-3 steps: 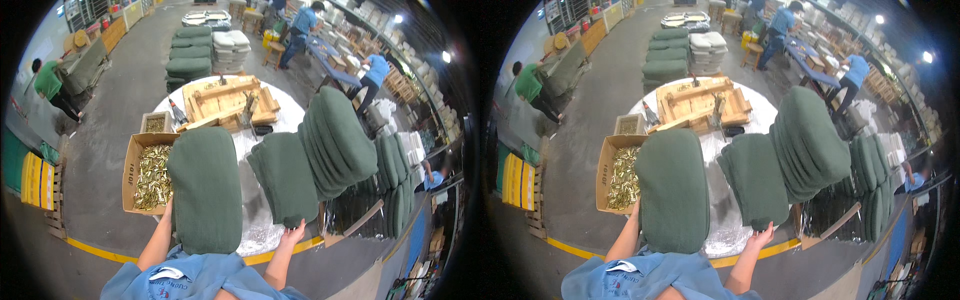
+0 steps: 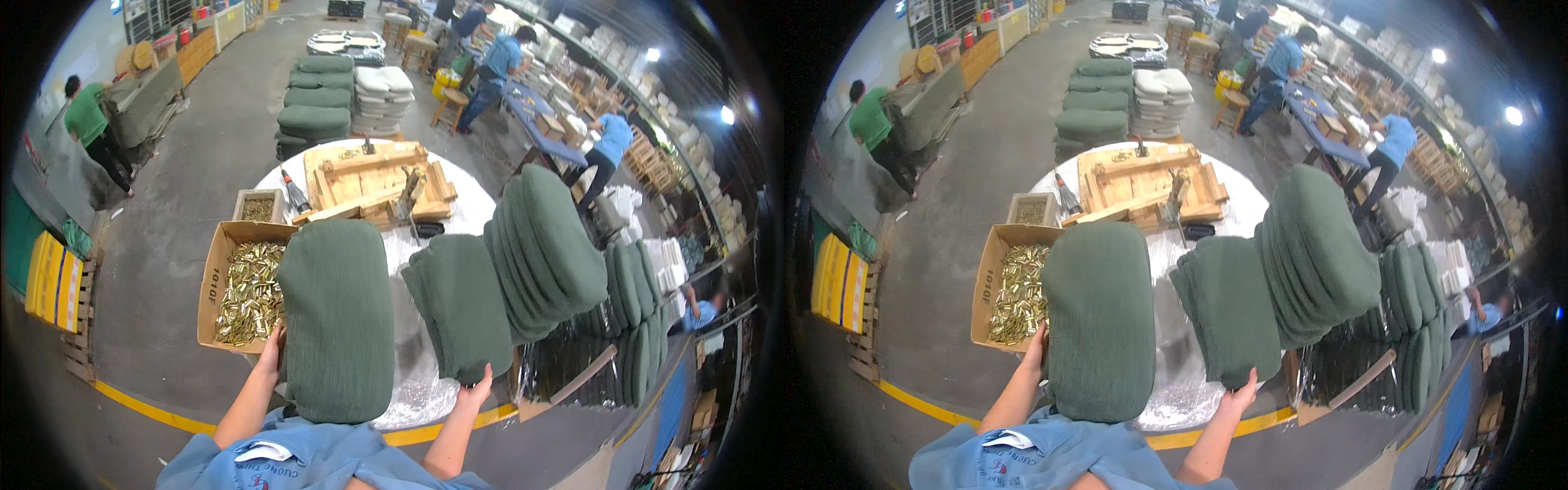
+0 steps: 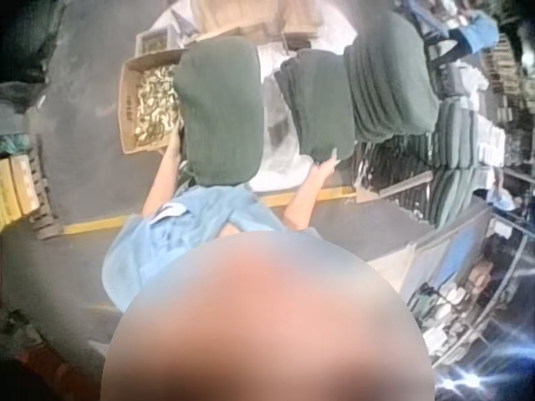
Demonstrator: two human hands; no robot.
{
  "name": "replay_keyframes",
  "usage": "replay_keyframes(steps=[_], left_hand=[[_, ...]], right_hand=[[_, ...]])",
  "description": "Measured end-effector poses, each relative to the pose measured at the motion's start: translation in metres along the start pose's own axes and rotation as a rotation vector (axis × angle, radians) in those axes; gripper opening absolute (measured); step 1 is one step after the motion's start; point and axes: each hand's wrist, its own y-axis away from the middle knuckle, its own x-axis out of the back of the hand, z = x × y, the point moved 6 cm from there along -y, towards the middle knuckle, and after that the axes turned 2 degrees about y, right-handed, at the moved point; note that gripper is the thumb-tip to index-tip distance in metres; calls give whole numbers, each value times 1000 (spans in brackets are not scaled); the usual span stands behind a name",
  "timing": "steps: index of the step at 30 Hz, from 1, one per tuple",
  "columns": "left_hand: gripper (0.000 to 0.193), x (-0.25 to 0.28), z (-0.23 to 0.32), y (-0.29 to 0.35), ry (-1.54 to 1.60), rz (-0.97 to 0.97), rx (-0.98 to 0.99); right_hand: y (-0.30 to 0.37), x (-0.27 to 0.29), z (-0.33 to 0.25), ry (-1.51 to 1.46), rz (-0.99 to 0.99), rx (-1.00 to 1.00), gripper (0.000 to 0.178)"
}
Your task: The person places a green cushion into a wooden frame, secures it with a clamp, and uses a pneumatic staple gun to attach the fabric to the frame. The person then removes the cushion and sets it aside.
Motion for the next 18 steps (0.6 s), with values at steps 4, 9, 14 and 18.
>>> replay_keyframes(steps=[4,9,14,18], left_hand=[[82,-1,14,50,-54,31,-2],[75,38,1,63,-166,14,93],[66,63,20,79,-103,-164,116],[69,130,55,115,-21,-204,33]], right_hand=[[-1,-8,-1,-62,-171,-64,75],[68,-73,-12,60,-257,-134,71],[163,-122,-21,-141,-261,3,53],[291,-117,-17,-162,-273,244,71]])
